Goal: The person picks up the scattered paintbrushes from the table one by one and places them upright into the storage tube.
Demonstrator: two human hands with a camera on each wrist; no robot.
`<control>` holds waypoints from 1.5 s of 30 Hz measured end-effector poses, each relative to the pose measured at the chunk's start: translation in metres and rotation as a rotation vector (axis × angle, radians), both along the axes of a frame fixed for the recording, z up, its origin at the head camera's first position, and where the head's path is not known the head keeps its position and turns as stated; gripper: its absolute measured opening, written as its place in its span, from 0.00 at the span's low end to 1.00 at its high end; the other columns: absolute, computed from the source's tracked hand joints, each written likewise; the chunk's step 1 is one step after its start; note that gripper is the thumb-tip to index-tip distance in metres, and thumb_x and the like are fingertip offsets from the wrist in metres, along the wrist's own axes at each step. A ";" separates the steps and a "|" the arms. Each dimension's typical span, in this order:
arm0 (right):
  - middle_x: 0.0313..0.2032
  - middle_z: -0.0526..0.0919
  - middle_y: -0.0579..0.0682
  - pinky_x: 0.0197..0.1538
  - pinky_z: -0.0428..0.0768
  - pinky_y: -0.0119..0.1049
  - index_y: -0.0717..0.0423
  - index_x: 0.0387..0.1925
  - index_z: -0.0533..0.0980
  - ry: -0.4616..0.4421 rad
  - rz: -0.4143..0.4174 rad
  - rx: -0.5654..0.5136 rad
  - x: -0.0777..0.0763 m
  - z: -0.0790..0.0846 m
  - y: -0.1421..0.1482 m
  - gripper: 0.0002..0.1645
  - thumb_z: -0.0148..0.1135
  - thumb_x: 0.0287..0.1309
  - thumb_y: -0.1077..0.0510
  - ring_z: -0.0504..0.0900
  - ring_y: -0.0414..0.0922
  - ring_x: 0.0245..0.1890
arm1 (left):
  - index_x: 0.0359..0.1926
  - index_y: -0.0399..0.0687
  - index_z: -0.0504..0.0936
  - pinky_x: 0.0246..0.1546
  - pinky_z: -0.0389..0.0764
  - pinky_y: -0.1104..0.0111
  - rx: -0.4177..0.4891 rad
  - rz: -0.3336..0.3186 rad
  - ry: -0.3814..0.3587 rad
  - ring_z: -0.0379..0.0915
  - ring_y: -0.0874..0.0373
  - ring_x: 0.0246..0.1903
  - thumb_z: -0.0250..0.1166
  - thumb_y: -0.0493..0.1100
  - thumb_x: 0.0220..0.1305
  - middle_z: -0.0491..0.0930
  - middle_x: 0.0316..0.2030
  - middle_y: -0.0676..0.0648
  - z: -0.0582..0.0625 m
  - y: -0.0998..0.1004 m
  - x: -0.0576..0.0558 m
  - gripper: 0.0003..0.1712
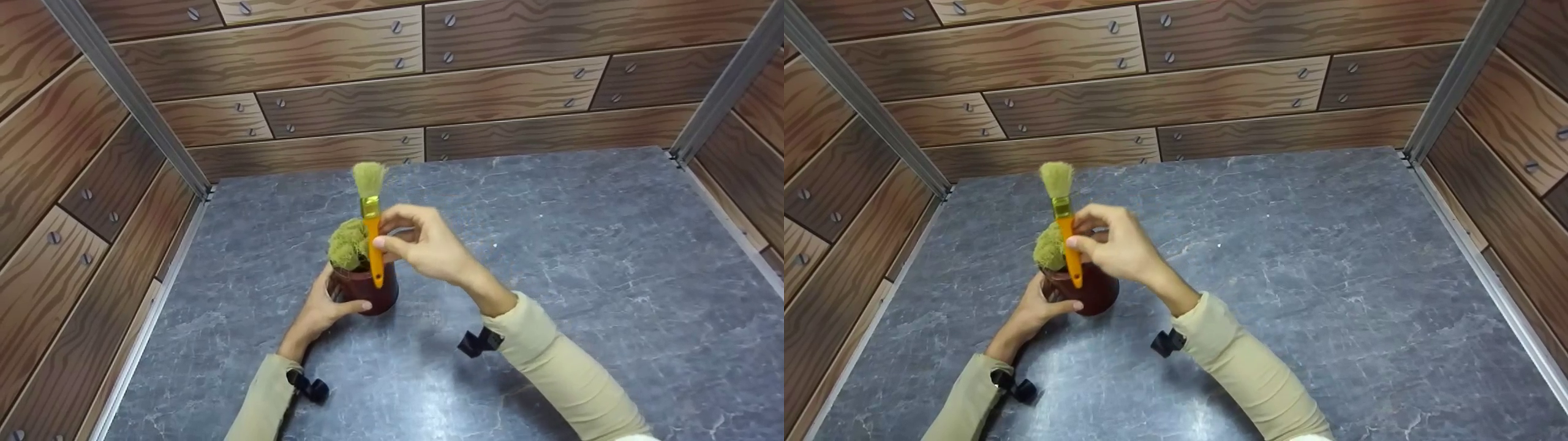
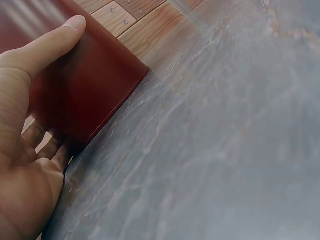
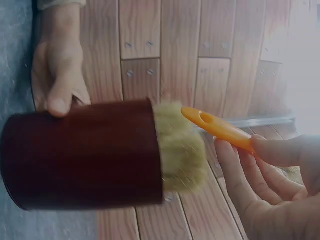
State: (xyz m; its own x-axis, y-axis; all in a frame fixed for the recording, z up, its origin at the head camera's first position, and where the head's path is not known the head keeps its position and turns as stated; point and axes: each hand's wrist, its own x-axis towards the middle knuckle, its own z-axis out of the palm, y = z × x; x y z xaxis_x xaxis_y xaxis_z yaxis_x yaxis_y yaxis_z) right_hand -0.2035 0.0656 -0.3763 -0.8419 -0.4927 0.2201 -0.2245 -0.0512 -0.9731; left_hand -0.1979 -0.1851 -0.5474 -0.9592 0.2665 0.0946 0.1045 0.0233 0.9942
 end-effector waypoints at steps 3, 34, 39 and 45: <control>0.46 0.86 0.65 0.48 0.92 0.47 0.71 0.50 0.80 0.012 0.012 0.022 0.000 -0.005 -0.007 0.11 0.66 0.69 0.72 0.92 0.57 0.42 | 0.82 0.58 0.61 0.81 0.64 0.53 0.002 -0.009 0.003 0.67 0.51 0.76 0.86 0.38 0.53 0.73 0.74 0.47 -0.001 0.001 -0.001 0.61; 0.48 0.88 0.61 0.55 0.90 0.43 0.67 0.51 0.81 0.162 -0.098 0.031 -0.008 -0.013 -0.019 0.13 0.70 0.66 0.69 0.90 0.54 0.47 | 0.83 0.61 0.60 0.82 0.62 0.52 0.011 -0.028 0.015 0.66 0.51 0.77 0.85 0.38 0.55 0.72 0.75 0.48 -0.002 -0.001 -0.002 0.61; 0.48 0.88 0.65 0.55 0.90 0.42 0.68 0.52 0.80 0.141 -0.080 -0.005 -0.007 -0.013 -0.019 0.15 0.71 0.65 0.69 0.90 0.55 0.48 | 0.83 0.62 0.60 0.81 0.62 0.53 0.014 -0.020 0.021 0.65 0.52 0.77 0.85 0.37 0.55 0.72 0.75 0.48 -0.003 -0.001 -0.002 0.61; 0.48 0.88 0.64 0.55 0.90 0.41 0.68 0.52 0.81 0.163 -0.068 -0.002 -0.007 -0.014 -0.016 0.14 0.70 0.67 0.67 0.90 0.53 0.48 | 0.84 0.60 0.58 0.81 0.62 0.53 0.011 -0.024 0.018 0.64 0.51 0.78 0.85 0.37 0.55 0.70 0.76 0.48 -0.003 -0.002 -0.001 0.62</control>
